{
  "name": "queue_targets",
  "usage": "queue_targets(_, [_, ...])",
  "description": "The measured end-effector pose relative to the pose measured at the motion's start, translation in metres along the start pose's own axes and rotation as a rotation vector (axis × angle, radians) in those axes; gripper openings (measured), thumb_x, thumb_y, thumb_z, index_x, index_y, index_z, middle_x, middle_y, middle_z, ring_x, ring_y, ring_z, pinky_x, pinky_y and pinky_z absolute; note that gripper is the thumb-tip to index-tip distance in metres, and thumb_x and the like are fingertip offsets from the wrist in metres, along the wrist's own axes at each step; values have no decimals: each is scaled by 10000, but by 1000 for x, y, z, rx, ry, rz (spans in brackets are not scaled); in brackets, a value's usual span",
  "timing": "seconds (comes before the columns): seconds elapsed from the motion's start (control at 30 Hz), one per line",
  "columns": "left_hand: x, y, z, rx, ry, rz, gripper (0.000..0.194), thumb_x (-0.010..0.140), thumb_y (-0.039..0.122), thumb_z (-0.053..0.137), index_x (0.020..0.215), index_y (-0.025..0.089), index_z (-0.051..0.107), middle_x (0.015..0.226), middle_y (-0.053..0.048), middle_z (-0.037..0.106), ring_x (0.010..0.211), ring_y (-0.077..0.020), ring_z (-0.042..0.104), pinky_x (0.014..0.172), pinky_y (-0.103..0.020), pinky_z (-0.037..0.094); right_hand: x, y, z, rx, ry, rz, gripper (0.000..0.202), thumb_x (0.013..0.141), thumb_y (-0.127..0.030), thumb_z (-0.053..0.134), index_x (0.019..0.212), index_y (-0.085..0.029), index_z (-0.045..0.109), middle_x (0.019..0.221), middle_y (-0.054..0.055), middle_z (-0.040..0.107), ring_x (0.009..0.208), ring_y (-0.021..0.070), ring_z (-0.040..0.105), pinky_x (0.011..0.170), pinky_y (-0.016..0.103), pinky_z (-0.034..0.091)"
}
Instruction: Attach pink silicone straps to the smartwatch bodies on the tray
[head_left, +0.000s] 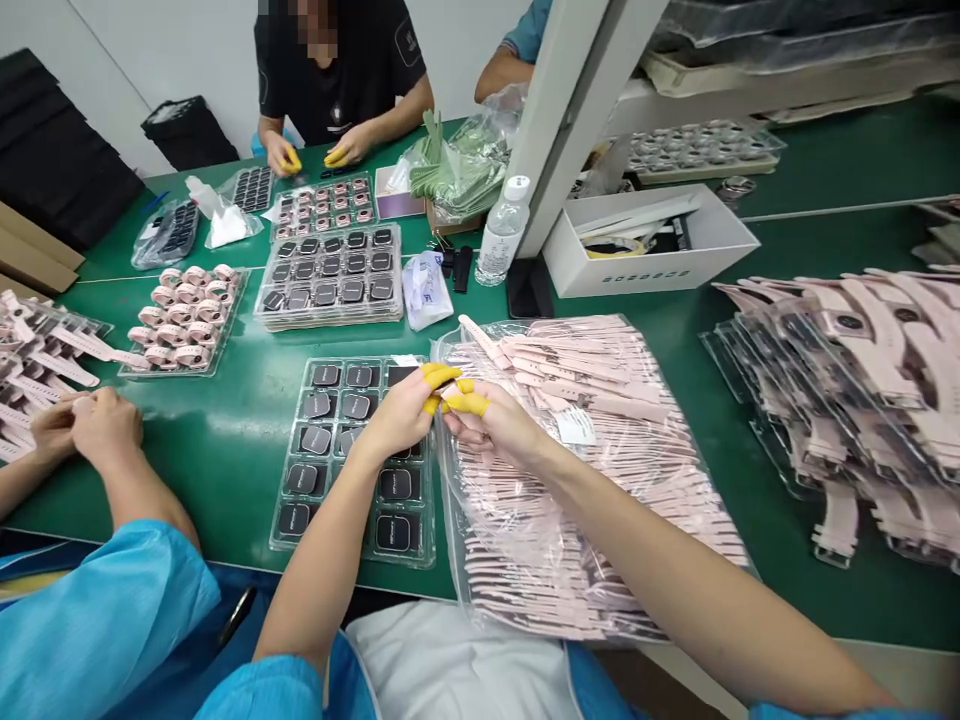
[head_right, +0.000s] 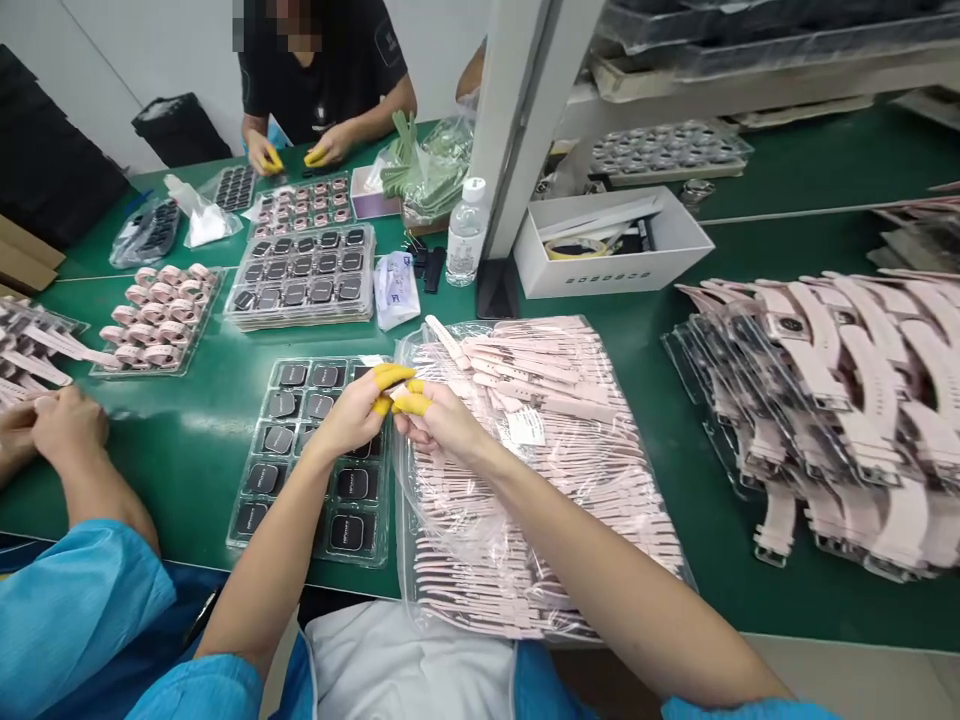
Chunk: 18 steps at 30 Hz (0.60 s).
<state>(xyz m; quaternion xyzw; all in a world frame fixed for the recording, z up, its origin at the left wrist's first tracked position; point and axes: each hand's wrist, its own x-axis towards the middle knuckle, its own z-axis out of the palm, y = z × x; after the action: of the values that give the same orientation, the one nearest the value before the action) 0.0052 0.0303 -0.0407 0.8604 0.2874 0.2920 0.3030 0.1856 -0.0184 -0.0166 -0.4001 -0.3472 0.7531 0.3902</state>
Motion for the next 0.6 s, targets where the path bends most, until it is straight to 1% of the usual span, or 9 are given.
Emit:
queue_targets(0.13, [0, 1, -2, -8, 2, 6, 632, 840, 11, 426, 1411, 228, 590, 1380, -111, 653, 1288, -251, 620, 1111, -471, 521, 1, -2, -5, -20, -59, 24, 202, 752, -346, 693, 703, -193, 570, 551, 17, 636, 352, 65, 348, 330, 201, 199])
queue_targets(0.27, [0, 3, -3, -1, 13, -4, 623, 847, 18, 421, 1408, 225, 596, 1383, -108, 657, 1297, -248, 617, 1118, -458, 516, 3, -4, -6, 13, -50, 37, 228, 756, -387, 674, 688, -192, 578, 485, -1, 595, 322, 66, 337, 318, 199, 220])
queue_targets(0.4, [1, 4, -2, 3, 38, -20, 585, 875, 20, 407, 1394, 212, 597, 1366, -116, 657, 1283, -235, 619, 1108, -433, 516, 4, -4, -6, 67, -29, 11, 246, 753, -408, 706, 762, -199, 576, 542, -3, 635, 317, 66, 347, 299, 190, 199])
queue_targets(0.5, [2, 4, -1, -1, 60, -14, 572, 885, 21, 409, 1393, 211, 593, 1350, -117, 654, 1264, -229, 619, 1096, -420, 516, 6, -3, -7, 117, -31, -7, 237, 742, -380, 722, 785, -198, 575, 530, -19, 614, 316, 61, 335, 297, 186, 200])
queue_targets(0.6, [2, 3, 0, 15, 58, -12, 573, 907, 31, 400, 1416, 228, 575, 1332, -108, 640, 1250, -222, 611, 1091, -409, 510, 7, -2, -8, 177, -61, 27, 222, 757, -369, 705, 758, -195, 567, 529, -24, 585, 325, 55, 316, 298, 186, 199])
